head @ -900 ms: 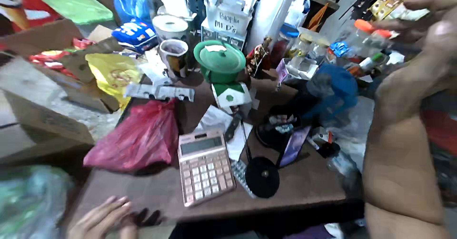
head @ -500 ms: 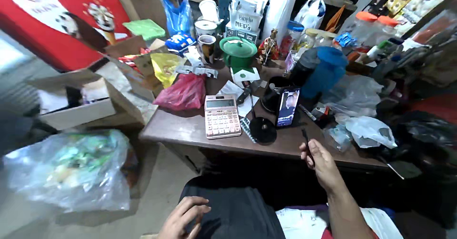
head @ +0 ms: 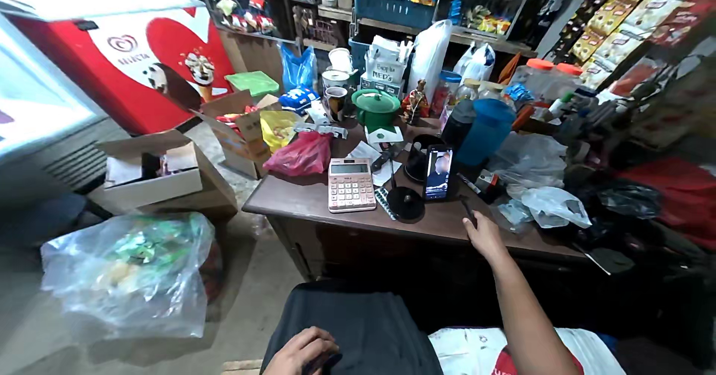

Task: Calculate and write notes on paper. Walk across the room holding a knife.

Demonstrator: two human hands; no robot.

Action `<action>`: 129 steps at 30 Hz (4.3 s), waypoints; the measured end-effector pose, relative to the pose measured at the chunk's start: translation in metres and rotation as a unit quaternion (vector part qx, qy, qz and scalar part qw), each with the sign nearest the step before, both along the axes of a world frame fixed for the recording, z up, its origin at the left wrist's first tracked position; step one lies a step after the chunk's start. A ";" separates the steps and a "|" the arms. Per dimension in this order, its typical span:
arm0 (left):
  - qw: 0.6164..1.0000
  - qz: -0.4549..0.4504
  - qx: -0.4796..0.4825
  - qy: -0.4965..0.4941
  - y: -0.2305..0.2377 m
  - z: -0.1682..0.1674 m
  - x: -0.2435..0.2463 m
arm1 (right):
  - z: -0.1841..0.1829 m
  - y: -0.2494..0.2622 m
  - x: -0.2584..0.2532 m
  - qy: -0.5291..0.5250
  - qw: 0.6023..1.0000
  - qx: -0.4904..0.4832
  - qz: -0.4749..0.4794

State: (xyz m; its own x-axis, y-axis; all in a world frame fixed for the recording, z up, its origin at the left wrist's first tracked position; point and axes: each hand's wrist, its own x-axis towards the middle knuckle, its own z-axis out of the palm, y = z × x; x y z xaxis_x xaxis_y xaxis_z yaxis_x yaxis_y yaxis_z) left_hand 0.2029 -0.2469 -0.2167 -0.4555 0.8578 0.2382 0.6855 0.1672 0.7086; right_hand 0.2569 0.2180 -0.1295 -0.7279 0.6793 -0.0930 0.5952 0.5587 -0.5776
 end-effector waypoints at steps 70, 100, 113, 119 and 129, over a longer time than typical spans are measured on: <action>0.993 -0.002 -0.092 -0.075 0.049 -0.023 -0.032 | -0.023 0.096 -0.191 0.236 0.904 0.072 -0.349; 0.995 0.002 -0.089 -0.051 0.055 -0.030 -0.032 | -0.044 -0.063 -0.122 0.061 0.992 0.091 0.064; 0.995 0.012 -0.073 -0.062 0.046 -0.034 -0.028 | -0.060 -0.066 -0.120 0.217 0.968 0.111 0.055; 0.996 0.019 -0.067 -0.061 0.041 -0.039 -0.026 | 0.007 -0.021 -0.131 0.262 0.941 0.204 0.071; 0.995 0.027 -0.061 -0.071 0.041 -0.041 -0.026 | 0.057 0.033 -0.206 0.063 0.985 0.162 0.019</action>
State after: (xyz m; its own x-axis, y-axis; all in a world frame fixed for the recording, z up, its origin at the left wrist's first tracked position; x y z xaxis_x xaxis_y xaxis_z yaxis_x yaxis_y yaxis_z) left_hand 0.1767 -0.2058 -0.2573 -0.5224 0.8503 0.0635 0.5684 0.2918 0.7693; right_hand 0.0507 0.2511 -0.0727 -0.7449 0.6310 0.2166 0.5057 0.7458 -0.4337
